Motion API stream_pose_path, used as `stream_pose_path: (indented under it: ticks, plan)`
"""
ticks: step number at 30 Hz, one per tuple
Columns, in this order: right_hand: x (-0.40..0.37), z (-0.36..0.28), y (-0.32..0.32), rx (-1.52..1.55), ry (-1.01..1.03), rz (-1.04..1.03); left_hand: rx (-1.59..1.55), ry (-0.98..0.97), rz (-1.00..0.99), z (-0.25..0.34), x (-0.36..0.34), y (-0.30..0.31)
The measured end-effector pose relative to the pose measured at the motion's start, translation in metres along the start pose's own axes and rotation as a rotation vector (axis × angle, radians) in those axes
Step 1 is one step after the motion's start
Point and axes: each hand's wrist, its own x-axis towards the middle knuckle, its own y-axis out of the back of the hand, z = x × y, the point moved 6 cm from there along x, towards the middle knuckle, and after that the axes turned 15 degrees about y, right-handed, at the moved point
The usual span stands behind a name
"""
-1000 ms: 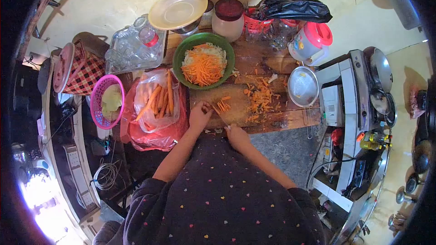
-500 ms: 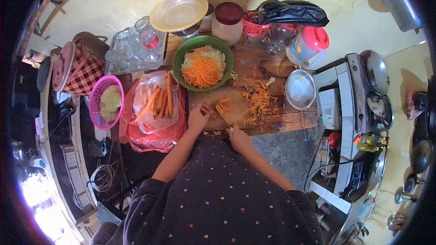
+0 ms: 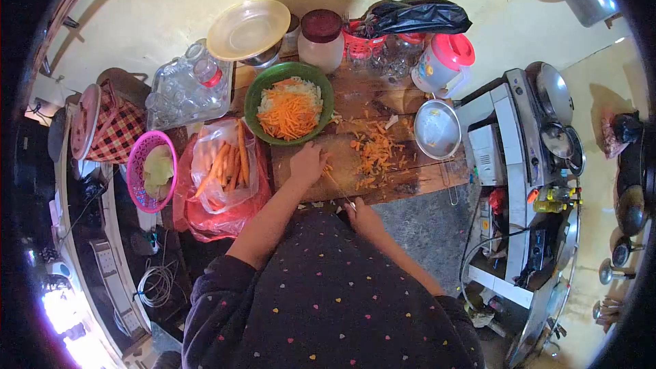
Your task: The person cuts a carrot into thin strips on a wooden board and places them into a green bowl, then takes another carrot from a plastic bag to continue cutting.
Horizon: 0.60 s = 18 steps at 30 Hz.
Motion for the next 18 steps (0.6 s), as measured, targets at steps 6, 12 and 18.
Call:
stream_pose_path:
  ticks: [6, 12, 18]
  plan:
    - [-0.001, -0.004, -0.001, -0.026, 0.065, -0.078, 0.040, -0.028, -0.125, -0.002, 0.008, -0.012]
    - [0.015, -0.010, -0.014, -0.022, 0.139, -0.128, -0.413, -0.080, 0.177, -0.016, -0.010, 0.013]
    - [0.027, -0.013, -0.014, -0.005, 0.096, -0.084, -0.612, 0.279, 0.114, -0.070, -0.038, 0.002]
